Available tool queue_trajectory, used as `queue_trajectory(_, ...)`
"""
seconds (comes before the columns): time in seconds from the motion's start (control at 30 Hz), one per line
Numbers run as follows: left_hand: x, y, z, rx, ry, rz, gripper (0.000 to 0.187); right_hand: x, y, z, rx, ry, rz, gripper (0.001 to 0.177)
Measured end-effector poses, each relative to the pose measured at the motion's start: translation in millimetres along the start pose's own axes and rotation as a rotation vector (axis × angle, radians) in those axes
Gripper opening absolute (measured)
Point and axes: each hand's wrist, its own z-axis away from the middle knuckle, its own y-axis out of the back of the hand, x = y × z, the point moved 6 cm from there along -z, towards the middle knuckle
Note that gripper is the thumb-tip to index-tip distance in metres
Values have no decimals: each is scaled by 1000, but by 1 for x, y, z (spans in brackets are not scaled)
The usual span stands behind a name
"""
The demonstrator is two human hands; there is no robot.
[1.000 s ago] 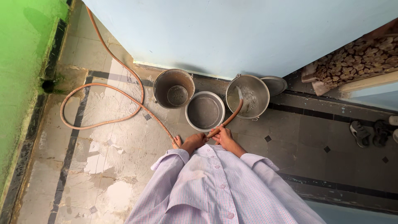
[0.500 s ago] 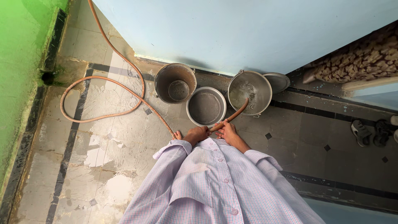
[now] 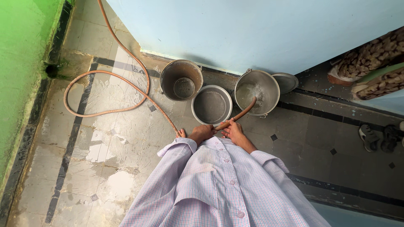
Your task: The person uses a hose to fill several green plastic buckets and metal buckets with water. They move the hose between containers to ensure each one is filled.
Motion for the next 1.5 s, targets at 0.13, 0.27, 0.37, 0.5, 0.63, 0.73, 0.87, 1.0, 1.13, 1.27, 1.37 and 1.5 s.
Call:
queue_trajectory(0.13, 3, 0, 6, 18, -12, -14, 52, 3, 1, 3, -5, 9, -1, 49)
queue_trajectory(0.27, 3, -1, 11, -3, 42, 14, 50, 5, -2, 5, -22, 7, -22, 48)
queue_trajectory(0.37, 1, -3, 12, -4, 36, 18, 48, 8, -2, 7, -19, 6, -46, 46)
queue_trajectory(0.5, -4, -7, 8, 9, 42, 3, 48, 11, -6, 7, -18, 8, -32, 46)
queue_trajectory(0.63, -4, -9, 6, 22, 45, -14, 49, 12, -5, 9, -9, 3, -15, 43)
queue_trajectory(0.73, -2, -10, 9, 9, 39, -42, 49, 12, -5, 12, -8, -14, -5, 47)
queue_trajectory(0.87, 0, -12, 14, 0, 49, -49, 48, 15, -4, 17, -5, -5, -6, 47)
queue_trajectory(1.0, 3, -10, 12, -4, 45, -50, 48, 11, -3, 16, -7, 22, -27, 44)
queue_trajectory(1.13, 1, -13, 14, -16, 53, -57, 48, 15, -3, 19, -12, 13, -60, 41)
queue_trajectory(1.27, 3, -15, 14, -31, 47, -45, 49, 16, -2, 21, 3, 9, -45, 41)
queue_trajectory(1.37, 2, -14, 14, -25, 49, -49, 48, 16, -3, 23, 7, 0, -52, 43)
queue_trajectory(1.5, 2, -15, 16, -25, 47, -56, 48, 18, -3, 25, -8, 0, -64, 45)
